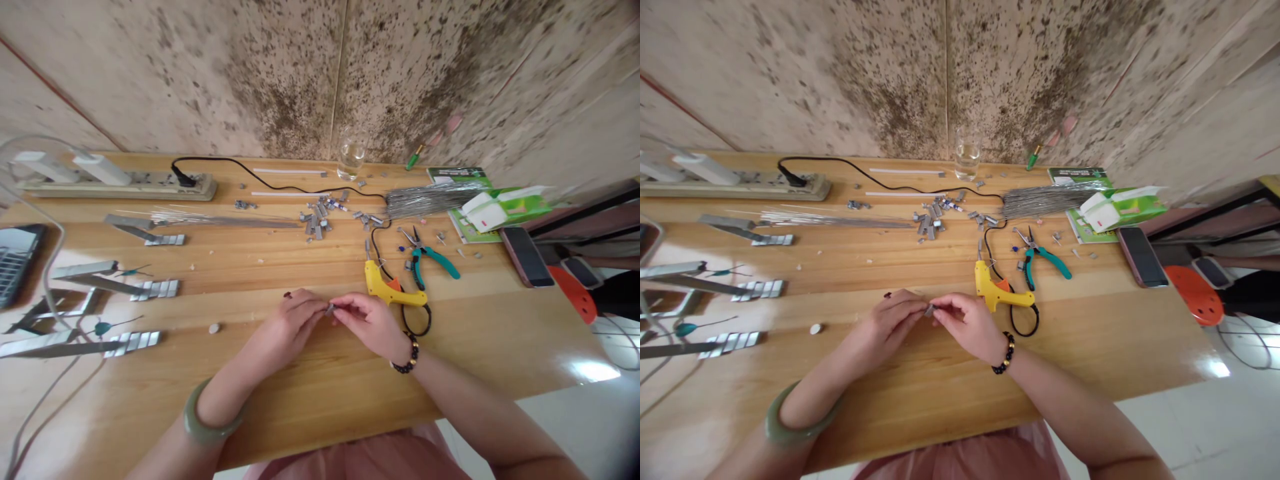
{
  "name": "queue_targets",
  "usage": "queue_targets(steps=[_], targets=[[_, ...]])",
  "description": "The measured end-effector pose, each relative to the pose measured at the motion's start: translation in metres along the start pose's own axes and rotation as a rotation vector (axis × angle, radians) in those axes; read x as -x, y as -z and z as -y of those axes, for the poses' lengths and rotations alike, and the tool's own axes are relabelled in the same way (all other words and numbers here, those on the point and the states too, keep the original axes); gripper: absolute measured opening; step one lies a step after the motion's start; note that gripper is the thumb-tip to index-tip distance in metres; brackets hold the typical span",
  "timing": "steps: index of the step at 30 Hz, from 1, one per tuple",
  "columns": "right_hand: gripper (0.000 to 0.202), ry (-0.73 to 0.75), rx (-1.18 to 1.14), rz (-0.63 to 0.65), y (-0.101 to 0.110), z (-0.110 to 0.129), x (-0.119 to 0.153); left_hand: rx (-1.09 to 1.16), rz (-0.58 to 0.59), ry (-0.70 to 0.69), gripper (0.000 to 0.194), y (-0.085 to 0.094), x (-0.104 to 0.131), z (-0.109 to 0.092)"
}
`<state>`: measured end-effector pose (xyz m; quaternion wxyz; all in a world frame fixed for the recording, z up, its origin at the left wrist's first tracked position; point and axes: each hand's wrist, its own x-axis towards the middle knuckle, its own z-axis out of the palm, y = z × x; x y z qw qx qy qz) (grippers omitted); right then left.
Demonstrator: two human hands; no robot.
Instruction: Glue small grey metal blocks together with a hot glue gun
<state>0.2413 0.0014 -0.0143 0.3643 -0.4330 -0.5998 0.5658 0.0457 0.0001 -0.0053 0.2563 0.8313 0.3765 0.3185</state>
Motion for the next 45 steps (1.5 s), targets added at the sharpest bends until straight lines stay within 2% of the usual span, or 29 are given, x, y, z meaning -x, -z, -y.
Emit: queue_targets(steps=[3,8,15,23,28,31,34,41,45], targets=[[0.016,0.024,0.014,0.006,0.0,0.0,0.0,0.055,0.013,0.007,0.018,0.003,0.0,0.001],[0.016,0.042,0.044,0.0,-0.001,-0.001,0.002,0.045,-0.036,-0.023,0.017,0.0,0.001,0.001],[0.016,-0.016,-0.006,-0.013,-0.001,-0.002,0.001,-0.067,-0.062,-0.062,0.019,-0.005,0.002,0.0],[0.021,-0.059,-0.027,-0.009,-0.002,-0.001,0.0,-0.27,-0.011,-0.156,0.024,-0.003,0.002,0.001],[0.023,-0.05,-0.069,-0.008,0.0,0.004,0.0,-0.084,-0.065,-0.094,0.022,-0.001,0.001,-0.003],[0.021,-0.04,-0.081,-0.005,0.002,0.004,0.0,0.024,-0.042,-0.05,0.02,0.001,0.001,-0.003],[0.018,-0.042,-0.087,0.007,0.002,0.002,0.0,0.034,-0.022,-0.071,0.019,0.002,0.001,-0.001],[0.018,-0.078,-0.076,0.005,0.0,-0.001,0.0,-0.177,-0.049,-0.139,0.019,-0.005,0.001,0.001],[0.021,-0.078,-0.073,0.004,0.0,-0.001,0.0,-0.249,-0.069,-0.111,0.018,-0.008,0.001,0.0]])
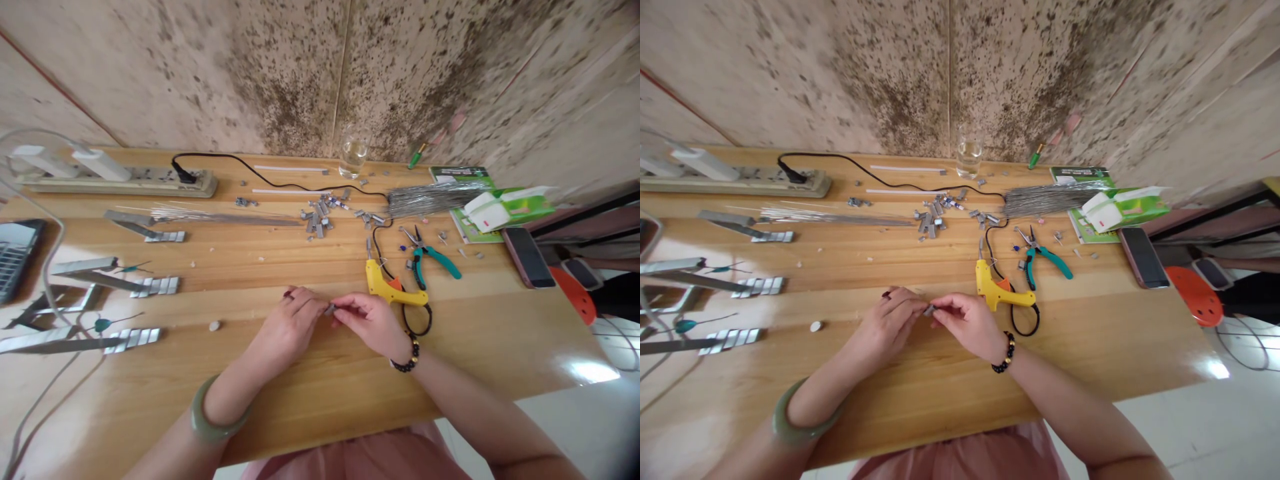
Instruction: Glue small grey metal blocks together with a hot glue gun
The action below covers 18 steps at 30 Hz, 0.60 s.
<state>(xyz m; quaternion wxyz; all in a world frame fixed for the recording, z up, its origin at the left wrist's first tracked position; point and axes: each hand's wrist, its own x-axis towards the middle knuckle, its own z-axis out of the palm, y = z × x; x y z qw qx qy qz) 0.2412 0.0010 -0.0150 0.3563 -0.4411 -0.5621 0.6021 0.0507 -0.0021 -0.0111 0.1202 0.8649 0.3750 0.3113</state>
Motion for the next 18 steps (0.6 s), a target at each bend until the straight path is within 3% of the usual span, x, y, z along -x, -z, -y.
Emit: queue_targets(steps=[5,13,18], targets=[[0.021,0.005,-0.029,0.021,0.0015,0.001,-0.001,-0.007,0.003,0.013,0.019,0.0032,-0.0011,-0.0021],[0.022,0.032,-0.021,0.036,0.004,0.0002,-0.0019,0.166,0.037,0.07,0.016,0.0083,-0.0029,-0.0004],[0.022,0.019,-0.005,0.031,0.0021,-0.0018,-0.0009,0.011,0.031,0.008,0.019,0.0024,-0.0009,0.0001]])
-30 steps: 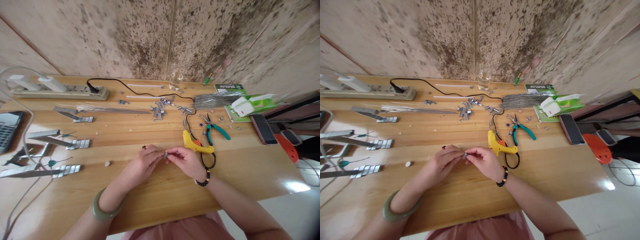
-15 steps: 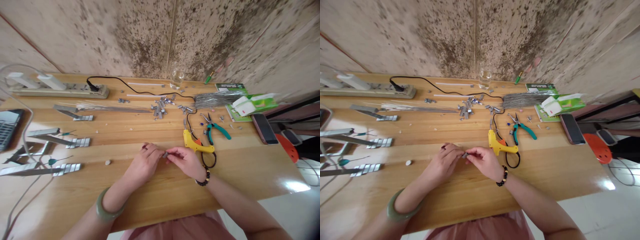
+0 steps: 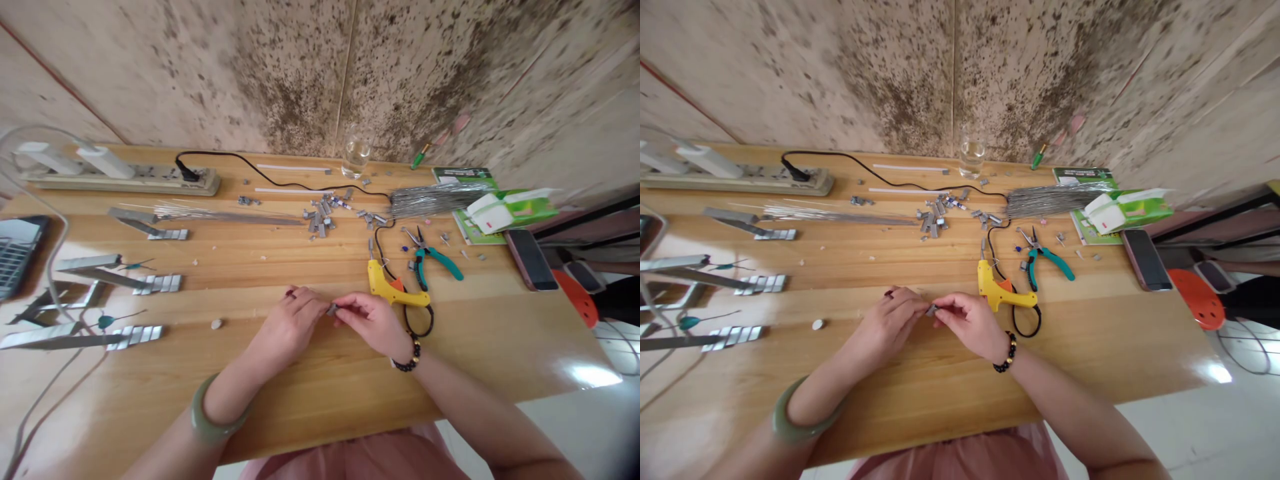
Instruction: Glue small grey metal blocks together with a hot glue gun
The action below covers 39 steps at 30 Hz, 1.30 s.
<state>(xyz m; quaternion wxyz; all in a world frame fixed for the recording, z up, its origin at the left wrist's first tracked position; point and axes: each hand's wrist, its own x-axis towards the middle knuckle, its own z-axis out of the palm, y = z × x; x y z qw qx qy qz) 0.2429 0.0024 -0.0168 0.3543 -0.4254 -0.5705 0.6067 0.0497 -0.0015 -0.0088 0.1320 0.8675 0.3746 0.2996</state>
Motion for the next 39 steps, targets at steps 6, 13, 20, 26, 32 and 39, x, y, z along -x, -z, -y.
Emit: queue_targets(steps=[6,13,20,26,32,39], targets=[[0.024,-0.015,-0.033,0.038,0.0023,0.0021,-0.0014,-0.088,-0.026,0.015,0.018,0.0002,0.0,-0.0044],[0.025,-0.002,-0.027,0.047,0.0054,0.0037,-0.0024,-0.028,-0.017,-0.035,0.014,0.0026,-0.002,-0.0019],[0.031,-0.07,-0.054,0.087,0.0034,0.0028,-0.0012,-0.232,-0.038,-0.091,0.012,0.0022,0.0004,-0.0046],[0.03,-0.081,-0.115,0.154,0.0058,0.0057,-0.0016,-0.269,-0.133,-0.118,0.008,0.0021,0.0001,-0.0069],[0.03,-0.096,-0.122,0.137,0.0067,0.0074,-0.0025,-0.217,-0.133,-0.097,0.009,0.0031,-0.0007,-0.0065],[0.032,-0.096,-0.107,0.114,0.003,0.0063,-0.002,-0.214,0.038,-0.126,0.014,0.0047,0.0006,-0.0034]])
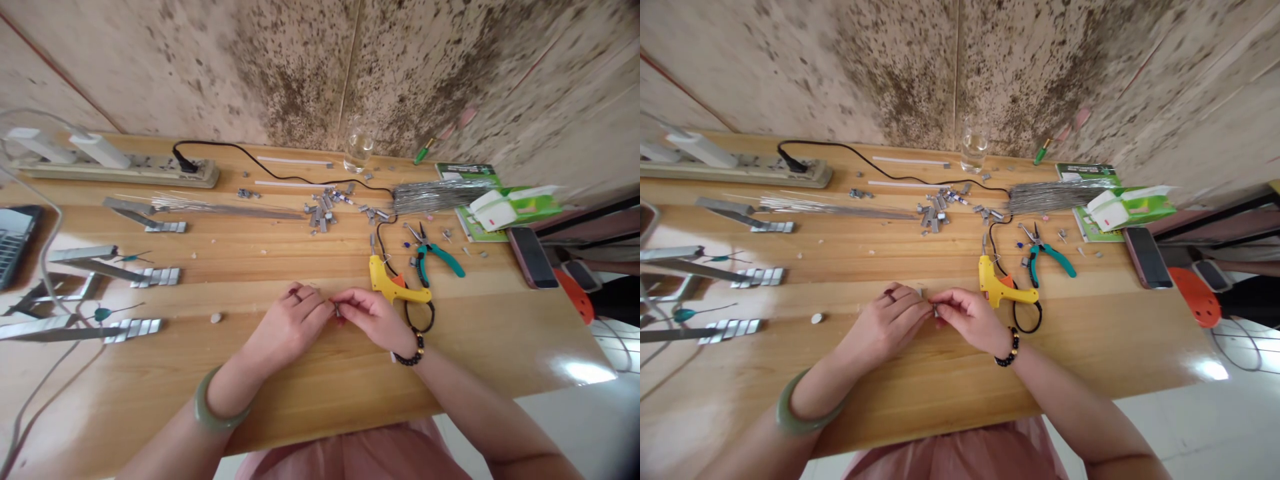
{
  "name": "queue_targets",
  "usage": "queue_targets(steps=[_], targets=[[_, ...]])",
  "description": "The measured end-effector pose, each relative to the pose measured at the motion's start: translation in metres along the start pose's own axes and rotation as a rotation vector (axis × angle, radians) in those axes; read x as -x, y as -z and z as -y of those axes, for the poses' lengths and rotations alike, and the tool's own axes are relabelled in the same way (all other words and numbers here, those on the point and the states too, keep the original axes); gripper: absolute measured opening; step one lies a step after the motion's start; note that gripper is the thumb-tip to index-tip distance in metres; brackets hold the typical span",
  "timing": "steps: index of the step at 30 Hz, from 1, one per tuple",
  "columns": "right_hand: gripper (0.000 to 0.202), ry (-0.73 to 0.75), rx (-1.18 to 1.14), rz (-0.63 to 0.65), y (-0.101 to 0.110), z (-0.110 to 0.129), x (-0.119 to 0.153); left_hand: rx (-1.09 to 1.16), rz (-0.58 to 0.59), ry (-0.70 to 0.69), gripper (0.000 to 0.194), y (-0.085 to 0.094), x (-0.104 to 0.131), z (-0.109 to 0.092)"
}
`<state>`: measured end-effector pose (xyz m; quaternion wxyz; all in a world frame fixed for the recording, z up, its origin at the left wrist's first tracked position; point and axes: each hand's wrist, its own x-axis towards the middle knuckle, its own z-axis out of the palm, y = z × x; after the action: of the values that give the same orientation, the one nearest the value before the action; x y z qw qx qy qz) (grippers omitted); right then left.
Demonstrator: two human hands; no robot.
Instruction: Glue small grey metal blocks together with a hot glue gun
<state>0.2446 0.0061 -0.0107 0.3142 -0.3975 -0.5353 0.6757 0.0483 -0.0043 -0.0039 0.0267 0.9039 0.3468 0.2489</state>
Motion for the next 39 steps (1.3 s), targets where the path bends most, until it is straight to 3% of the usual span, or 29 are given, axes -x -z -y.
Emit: queue_targets(steps=[7,13,20,25,31,39], targets=[[0.034,-0.075,-0.018,0.029,-0.001,0.0,0.0,-0.105,-0.057,-0.043,0.016,-0.003,-0.002,-0.004],[0.034,-0.183,-0.193,0.075,0.002,-0.001,0.002,-0.141,-0.239,0.183,0.015,0.005,-0.001,0.008],[0.029,-0.165,-0.46,0.007,0.004,0.005,-0.001,0.178,-0.019,0.045,0.019,0.001,-0.003,-0.007],[0.032,-0.131,-0.412,0.047,0.006,0.008,0.0,0.225,-0.014,0.044,0.014,-0.005,-0.001,-0.005],[0.036,-0.07,-0.223,0.019,0.005,0.004,0.001,0.354,-0.16,0.189,0.022,-0.002,-0.004,-0.003],[0.047,-0.086,-0.007,0.056,-0.001,0.004,0.002,0.431,-0.237,0.177,0.018,-0.007,-0.005,-0.005]])
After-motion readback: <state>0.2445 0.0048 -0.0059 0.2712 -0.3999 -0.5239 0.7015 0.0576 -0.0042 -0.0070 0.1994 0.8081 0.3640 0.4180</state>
